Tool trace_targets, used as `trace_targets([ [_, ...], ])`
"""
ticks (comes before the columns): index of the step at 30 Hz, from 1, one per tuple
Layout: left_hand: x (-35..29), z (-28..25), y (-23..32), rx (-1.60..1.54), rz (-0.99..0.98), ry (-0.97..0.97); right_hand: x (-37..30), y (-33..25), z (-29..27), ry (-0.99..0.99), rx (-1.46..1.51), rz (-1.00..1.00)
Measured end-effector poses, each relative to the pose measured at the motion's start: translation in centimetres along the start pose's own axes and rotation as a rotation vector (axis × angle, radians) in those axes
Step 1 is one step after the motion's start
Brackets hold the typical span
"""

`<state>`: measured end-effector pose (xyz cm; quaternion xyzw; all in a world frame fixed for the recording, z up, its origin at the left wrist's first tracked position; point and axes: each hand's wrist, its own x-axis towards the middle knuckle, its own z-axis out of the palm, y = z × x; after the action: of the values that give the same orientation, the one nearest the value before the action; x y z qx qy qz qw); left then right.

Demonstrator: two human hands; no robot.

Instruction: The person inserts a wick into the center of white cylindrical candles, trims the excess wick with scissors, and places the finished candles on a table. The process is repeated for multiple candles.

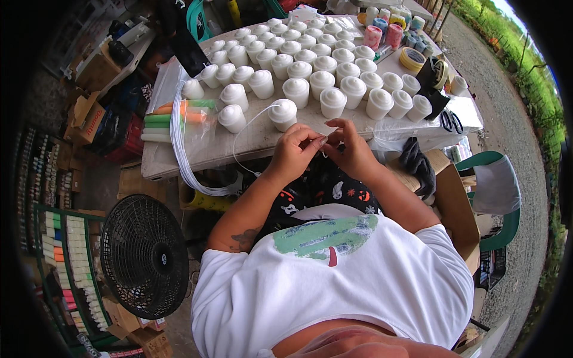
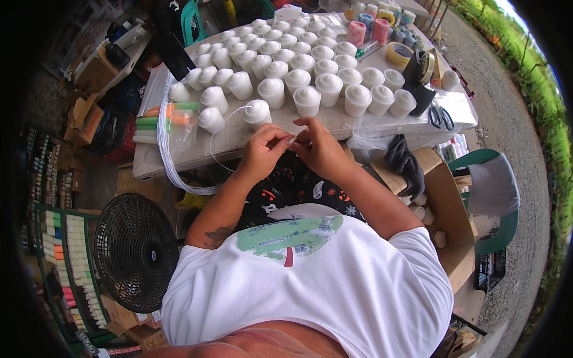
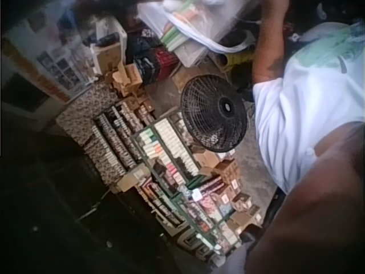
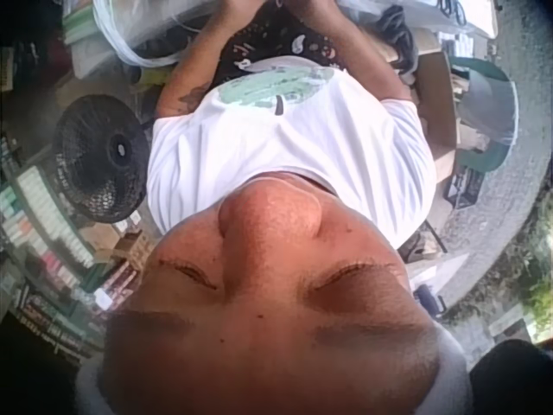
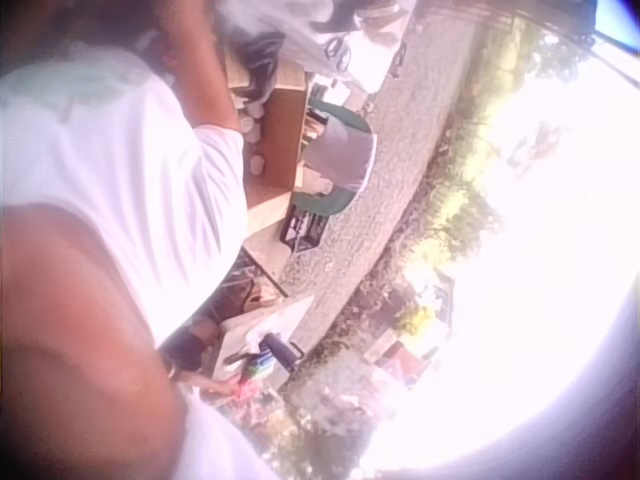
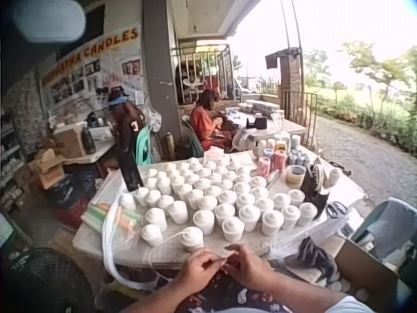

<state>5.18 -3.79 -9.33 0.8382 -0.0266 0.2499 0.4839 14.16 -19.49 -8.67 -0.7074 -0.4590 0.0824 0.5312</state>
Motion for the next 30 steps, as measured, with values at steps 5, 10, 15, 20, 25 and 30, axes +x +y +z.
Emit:
trace_targets([
  [5,-0.2,1.0,-2.0,-0.139,0.118,0.123,0.2,1.2,0.0,-0.065,0.334,0.185],
  [10,-0.2,1.2,-2.3,-0.230,0.092,0.130,0.0,1.5,0.6,-0.052,0.628,0.284],
  [15,-0.7,1.0,-0.6,-0.791,-0.345,-0.044,-0.1,1.6,0.4,0.024,0.478,0.166],
  [20,-0.6,1.1,0.5,-0.637,-0.500,-0.207,0.0,1.1,0.1,0.195,0.043,-0.011],
  [25,-0.3,1.0,-0.9,-0.112,-0.207,-0.079,0.1,2.2,-0.4,0.229,-0.203,-0.071],
  [30,0.3,0.9,0.6,0.012,-0.033,0.033,-0.1,2.2,-0.9,0.057,-0.061,0.077],
])
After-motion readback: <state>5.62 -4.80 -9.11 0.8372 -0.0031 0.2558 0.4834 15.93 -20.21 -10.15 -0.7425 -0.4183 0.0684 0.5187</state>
